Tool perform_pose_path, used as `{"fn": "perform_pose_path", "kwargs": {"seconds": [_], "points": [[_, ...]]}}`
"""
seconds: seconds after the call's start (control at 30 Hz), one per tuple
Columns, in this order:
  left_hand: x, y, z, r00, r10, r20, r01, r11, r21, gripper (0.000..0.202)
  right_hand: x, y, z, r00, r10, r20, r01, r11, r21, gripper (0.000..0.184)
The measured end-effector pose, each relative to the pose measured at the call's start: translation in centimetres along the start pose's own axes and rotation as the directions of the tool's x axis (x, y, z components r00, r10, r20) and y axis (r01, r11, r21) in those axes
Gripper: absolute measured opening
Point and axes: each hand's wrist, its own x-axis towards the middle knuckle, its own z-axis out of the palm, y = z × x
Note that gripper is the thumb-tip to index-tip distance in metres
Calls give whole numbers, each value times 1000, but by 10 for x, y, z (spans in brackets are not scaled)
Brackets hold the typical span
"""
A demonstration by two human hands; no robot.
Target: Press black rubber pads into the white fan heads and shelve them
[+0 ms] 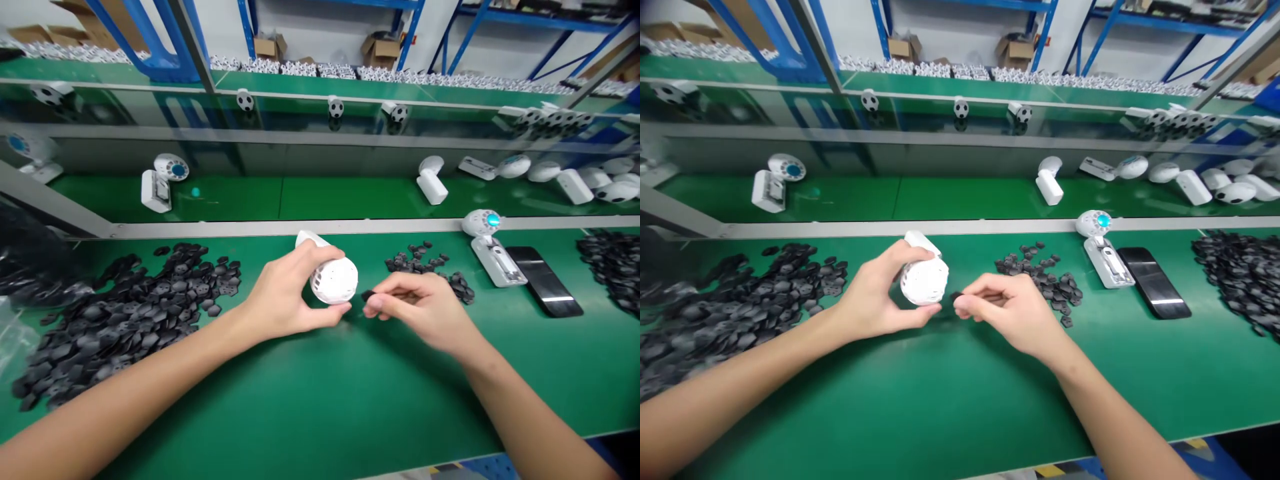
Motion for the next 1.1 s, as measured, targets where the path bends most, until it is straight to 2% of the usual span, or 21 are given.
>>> {"fn": "perform_pose_path", "kwargs": {"seconds": [0.1,0.27,0.47,0.63,0.83,0.97,1.03,1.1], "points": [[-7,-2,12,997,-47,56,40,992,122,64,-1,-3,10,999,-5,35,6,999,-43,22],[-10,-1,14,968,-187,167,152,967,205,75,-2,-2,21,1000,-15,23,17,994,-105,25],[-12,6,18,940,-270,210,263,963,61,73,-2,-1,37,982,-98,-160,78,989,-129,20],[-14,11,21,912,-328,247,356,932,-75,97,-1,0,44,954,-195,-230,130,954,-271,24],[-16,8,26,936,-303,178,328,936,-128,85,-4,3,44,939,-284,-196,178,884,-431,32],[-15,9,25,944,-287,165,312,938,-153,85,-3,5,44,931,-321,-172,217,868,-446,33],[-13,9,23,942,-284,178,312,937,-156,84,0,5,41,936,-335,-109,259,864,-433,33],[-11,7,20,947,-269,178,298,939,-170,76,3,2,31,940,-338,30,319,847,-425,31]]}}
